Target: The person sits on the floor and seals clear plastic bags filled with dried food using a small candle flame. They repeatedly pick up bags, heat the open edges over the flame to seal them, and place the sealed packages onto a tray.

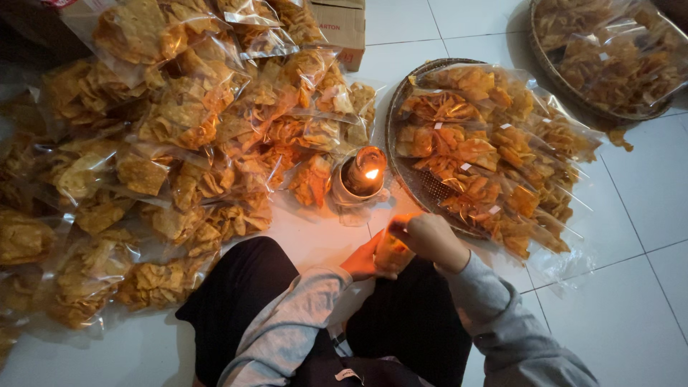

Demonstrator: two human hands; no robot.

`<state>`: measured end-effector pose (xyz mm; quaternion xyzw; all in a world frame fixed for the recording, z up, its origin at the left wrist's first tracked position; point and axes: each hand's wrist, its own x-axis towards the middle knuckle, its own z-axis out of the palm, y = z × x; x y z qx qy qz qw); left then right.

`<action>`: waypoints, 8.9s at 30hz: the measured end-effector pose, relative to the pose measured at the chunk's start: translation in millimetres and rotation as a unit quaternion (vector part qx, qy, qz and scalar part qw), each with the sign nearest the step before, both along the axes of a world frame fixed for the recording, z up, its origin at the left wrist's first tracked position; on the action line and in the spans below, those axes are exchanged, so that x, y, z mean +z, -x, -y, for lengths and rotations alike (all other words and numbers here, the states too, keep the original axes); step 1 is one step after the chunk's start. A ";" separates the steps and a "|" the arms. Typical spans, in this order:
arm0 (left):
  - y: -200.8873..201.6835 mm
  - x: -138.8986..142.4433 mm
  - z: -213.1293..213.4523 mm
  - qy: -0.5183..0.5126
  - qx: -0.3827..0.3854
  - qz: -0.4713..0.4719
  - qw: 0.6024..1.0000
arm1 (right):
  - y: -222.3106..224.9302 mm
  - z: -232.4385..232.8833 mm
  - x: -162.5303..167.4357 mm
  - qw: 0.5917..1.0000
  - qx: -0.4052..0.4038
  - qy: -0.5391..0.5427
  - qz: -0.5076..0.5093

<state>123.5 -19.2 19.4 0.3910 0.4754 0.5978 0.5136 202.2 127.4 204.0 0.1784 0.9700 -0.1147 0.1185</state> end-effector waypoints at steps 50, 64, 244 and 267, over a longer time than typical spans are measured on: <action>-7.1 0.8 0.4 -0.002 0.046 0.016 0.999 | 12.6 -8.9 -15.2 0.990 0.104 0.094 -0.016; 7.2 -5.6 6.5 -0.009 0.074 0.063 0.995 | -65.2 -61.2 -94.2 0.887 -0.073 0.441 -0.118; 44.3 -13.2 12.1 -0.062 0.385 0.045 0.920 | 0.1 16.6 5.6 0.965 0.046 0.074 -0.247; 39.6 7.0 14.9 -0.102 0.423 -0.217 0.874 | 23.2 9.3 19.3 0.979 0.151 -0.024 -0.133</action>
